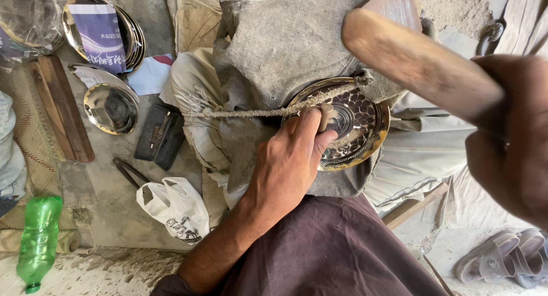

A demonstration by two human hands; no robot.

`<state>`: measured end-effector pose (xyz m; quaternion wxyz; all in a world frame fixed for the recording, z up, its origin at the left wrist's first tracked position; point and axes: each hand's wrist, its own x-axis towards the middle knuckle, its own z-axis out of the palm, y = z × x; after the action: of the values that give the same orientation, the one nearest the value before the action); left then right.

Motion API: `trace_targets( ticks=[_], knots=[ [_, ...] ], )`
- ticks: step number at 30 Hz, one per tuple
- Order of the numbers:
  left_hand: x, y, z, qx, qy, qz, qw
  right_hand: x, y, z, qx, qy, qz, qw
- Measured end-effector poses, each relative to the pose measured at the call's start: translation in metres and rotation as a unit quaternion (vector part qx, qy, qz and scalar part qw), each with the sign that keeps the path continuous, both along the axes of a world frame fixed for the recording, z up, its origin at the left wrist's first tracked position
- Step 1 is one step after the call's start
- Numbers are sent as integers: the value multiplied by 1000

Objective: The person sits on the floor with a decorative brass plate resting on a cloth-covered sandbag on their lap. They hold a small punch against the plate's patterned surface and repeatedly strike it with a wooden mallet, repositioning the punch to work different areas of the design.

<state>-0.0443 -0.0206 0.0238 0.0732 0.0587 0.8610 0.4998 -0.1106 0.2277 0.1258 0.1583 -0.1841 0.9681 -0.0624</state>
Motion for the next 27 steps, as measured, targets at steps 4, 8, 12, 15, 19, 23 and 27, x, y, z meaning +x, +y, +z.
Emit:
trace_targets(
  ticks=[4, 8, 12, 15, 19, 23, 27],
  knots=[
    [-1, -1, 2, 4, -3, -8, 1000, 6, 1, -3, 51, 10, -6, 999],
    [0, -2, 2, -1, 17, -2, 1000, 12, 0, -4, 21, 8, -46, 999],
    [5, -1, -2, -9, 29, -6, 1000, 24, -2, -4, 197, 27, 18, 980],
    [7, -9, -7, 40, -2, -19, 999, 42, 11, 3, 125, 16, 5, 992],
    [17, -49, -9, 235, -27, 56, 970, 85, 36, -18, -138, 10, -248, 959],
    [37, -88, -7, 204, 0, 153, 967, 131, 49, -87, -56, -14, -417, 907],
    [50, -93, -3, 135, -31, 202, 969, 172, 46, -130, -126, -3, -418, 899]
  ],
)
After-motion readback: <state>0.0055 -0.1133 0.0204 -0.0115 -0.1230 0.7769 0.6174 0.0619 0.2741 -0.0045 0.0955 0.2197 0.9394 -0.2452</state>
